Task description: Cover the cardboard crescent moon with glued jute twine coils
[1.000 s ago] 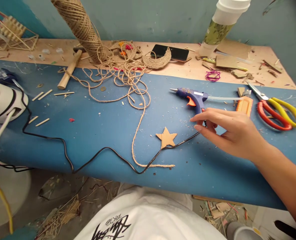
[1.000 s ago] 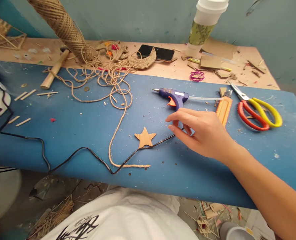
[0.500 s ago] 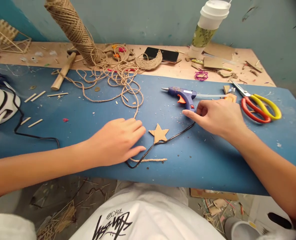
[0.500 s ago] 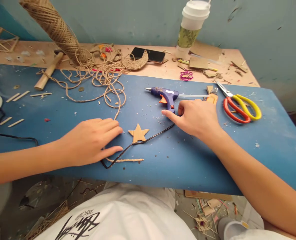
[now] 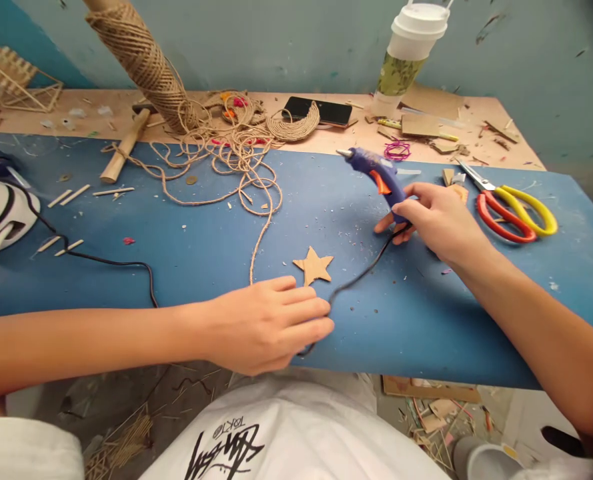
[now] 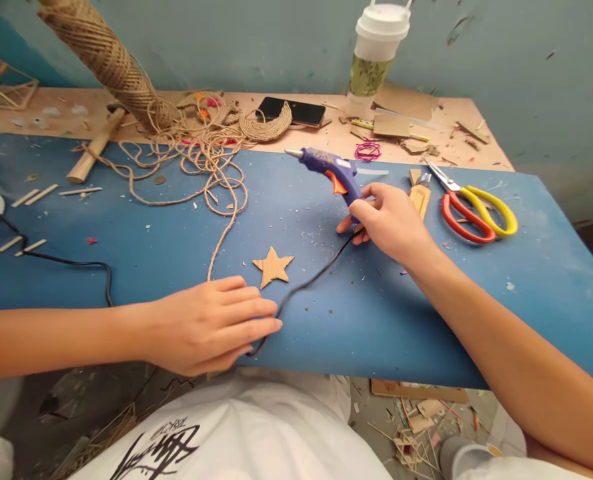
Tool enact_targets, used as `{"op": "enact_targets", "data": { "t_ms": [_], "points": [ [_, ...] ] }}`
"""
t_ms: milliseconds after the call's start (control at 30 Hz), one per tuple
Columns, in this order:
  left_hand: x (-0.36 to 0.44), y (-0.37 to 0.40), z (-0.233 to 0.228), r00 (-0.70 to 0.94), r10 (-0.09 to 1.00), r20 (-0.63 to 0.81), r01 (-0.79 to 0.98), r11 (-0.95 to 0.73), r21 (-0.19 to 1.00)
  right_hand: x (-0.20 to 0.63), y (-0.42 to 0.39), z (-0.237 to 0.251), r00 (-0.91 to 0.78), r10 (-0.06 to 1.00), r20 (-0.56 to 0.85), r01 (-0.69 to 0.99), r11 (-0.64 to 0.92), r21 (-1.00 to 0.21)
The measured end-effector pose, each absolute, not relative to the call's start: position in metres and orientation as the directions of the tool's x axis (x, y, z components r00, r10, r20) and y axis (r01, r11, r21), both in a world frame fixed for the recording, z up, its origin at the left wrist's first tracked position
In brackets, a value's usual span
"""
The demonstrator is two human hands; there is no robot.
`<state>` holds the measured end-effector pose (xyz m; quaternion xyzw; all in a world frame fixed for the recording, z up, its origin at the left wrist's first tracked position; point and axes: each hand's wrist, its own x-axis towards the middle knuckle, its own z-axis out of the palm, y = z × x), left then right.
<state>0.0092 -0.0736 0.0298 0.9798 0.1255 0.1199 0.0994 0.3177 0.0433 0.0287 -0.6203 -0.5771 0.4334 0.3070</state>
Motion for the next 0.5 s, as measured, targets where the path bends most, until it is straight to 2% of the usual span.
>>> {"op": "enact_targets", "data": {
  "t_ms": [100, 167, 233, 300, 400, 500],
  "points": [
    [-0.026, -0.055, 0.037, 0.922, 0.368, 0.123, 0.309, -0.888, 0.34, 0.317, 0.043, 0.026, -0.03, 0.999, -0.044, 0.259, -0.035, -0.965],
    [-0.05, -0.049, 0.041, 0.863, 0.503, 0.046, 0.435, -0.788, 0.436, 0.317, 0.044, 0.026, -0.023, 1.0, 0.018, 0.183, 0.021, -0.983],
    [-0.068, -0.048, 0.044, 0.819, 0.572, -0.051, 0.511, -0.686, 0.518, 0.319, 0.045, 0.028, -0.054, 0.999, 0.009, 0.123, 0.015, -0.992],
    [-0.077, -0.048, 0.045, 0.792, 0.596, -0.131, 0.55, -0.604, 0.578, 0.32, 0.044, 0.031, -0.107, 0.994, -0.025, 0.081, -0.016, -0.997],
    [-0.083, -0.043, 0.044, 0.754, 0.629, -0.189, 0.592, -0.527, 0.609, 0.32, 0.041, 0.04, -0.166, 0.985, -0.047, 0.044, -0.04, -0.998],
    [-0.084, -0.031, 0.042, 0.723, 0.662, -0.198, 0.636, -0.525, 0.566, 0.316, 0.032, 0.05, -0.198, 0.98, -0.029, 0.014, -0.027, -1.0]
  ]
}}
